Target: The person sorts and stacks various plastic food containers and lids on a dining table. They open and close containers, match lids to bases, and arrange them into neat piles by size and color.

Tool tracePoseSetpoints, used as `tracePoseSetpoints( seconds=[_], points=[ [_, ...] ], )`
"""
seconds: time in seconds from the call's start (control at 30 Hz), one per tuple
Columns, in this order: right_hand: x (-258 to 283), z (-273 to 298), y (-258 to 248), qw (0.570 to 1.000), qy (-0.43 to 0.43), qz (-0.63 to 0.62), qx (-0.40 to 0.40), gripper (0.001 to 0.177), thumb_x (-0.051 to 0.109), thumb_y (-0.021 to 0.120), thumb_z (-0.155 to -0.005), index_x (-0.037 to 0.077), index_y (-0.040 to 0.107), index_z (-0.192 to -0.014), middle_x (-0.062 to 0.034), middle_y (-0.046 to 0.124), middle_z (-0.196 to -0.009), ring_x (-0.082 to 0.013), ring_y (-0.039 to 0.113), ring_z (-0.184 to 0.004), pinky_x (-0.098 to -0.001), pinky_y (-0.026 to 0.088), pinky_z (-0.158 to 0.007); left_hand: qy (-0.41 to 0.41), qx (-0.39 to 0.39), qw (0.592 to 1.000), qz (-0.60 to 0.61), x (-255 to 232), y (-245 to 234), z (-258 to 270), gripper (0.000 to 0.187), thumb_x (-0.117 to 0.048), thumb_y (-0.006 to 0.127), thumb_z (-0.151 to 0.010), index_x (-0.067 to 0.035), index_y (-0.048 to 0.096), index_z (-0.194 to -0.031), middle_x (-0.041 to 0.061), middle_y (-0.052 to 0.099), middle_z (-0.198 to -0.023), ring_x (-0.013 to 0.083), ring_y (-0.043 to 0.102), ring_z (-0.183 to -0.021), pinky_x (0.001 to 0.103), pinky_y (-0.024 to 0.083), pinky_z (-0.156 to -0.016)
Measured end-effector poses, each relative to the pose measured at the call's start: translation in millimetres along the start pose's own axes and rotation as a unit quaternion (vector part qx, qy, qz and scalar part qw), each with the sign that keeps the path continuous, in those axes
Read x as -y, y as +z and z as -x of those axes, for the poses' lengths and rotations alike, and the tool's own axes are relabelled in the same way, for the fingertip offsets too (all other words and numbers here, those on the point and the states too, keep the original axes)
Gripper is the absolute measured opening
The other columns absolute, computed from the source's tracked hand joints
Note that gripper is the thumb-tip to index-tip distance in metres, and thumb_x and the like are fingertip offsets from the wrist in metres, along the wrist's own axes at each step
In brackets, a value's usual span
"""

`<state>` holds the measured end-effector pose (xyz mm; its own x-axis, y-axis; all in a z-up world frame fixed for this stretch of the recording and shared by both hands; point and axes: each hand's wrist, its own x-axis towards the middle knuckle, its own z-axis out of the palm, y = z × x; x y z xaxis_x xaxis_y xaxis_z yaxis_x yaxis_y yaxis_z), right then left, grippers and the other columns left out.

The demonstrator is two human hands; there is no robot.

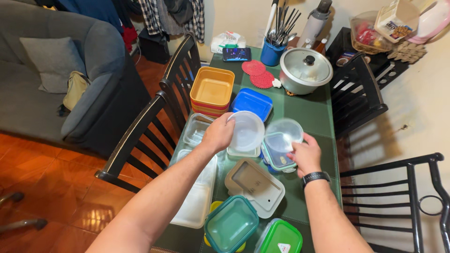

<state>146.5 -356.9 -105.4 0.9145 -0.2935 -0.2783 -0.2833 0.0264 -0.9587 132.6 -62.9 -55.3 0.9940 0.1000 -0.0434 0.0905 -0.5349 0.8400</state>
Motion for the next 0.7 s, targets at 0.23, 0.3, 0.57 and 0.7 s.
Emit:
tracePoseSetpoints(
  seconds=[0.23,0.3,0.57,0.7],
  points=[
    [-88.0,-41.9,-29.0,0.991,0.129,0.013,-0.026,0.049,0.000,0.063,-0.091,0.005,0.053,-0.140,-0.0122,0.068,-0.108,-0.0199,0.068,-0.085,-0.0364,0.059,-0.070,-0.027,0.048,0.983,-0.176,22.1,43.6,-29.7,0.054,-0.018,0.051,-0.093,-0.021,0.049,-0.147,0.021,0.054,-0.133,0.0419,0.057,-0.119,0.049,0.048,-0.100],
    [-99.4,-53.2,-26.4,0.990,0.143,0.009,-0.012,0.051,0.000,0.063,-0.091,0.007,0.051,-0.140,-0.0127,0.067,-0.110,-0.0204,0.068,-0.087,-0.0368,0.059,-0.071,-0.013,0.062,0.976,-0.208,28.4,57.4,-36.6,0.056,-0.014,0.054,-0.091,-0.020,0.049,-0.147,0.022,0.053,-0.132,0.0425,0.058,-0.118,0.050,0.049,-0.098],
    [-124.4,-72.8,-23.4,0.981,0.026,0.177,-0.071,0.062,0.009,0.074,-0.084,0.003,0.051,-0.142,-0.0176,0.065,-0.120,-0.0250,0.066,-0.099,-0.0390,0.055,-0.082,0.108,0.086,0.932,-0.335,37.6,86.1,-55.2,0.052,-0.007,0.062,-0.083,-0.012,0.054,-0.134,0.019,0.055,-0.121,0.0392,0.060,-0.109,0.048,0.054,-0.089],
    [-123.1,-63.4,-28.8,0.963,-0.120,0.229,-0.071,0.055,0.012,0.077,-0.083,-0.001,0.059,-0.134,-0.0185,0.066,-0.119,-0.0227,0.065,-0.104,-0.0369,0.053,-0.087,0.162,0.072,0.919,-0.352,36.3,81.3,-50.0,0.041,-0.007,0.064,-0.083,-0.012,0.061,-0.123,0.017,0.057,-0.118,0.0374,0.060,-0.106,0.048,0.055,-0.084]
  ],
)
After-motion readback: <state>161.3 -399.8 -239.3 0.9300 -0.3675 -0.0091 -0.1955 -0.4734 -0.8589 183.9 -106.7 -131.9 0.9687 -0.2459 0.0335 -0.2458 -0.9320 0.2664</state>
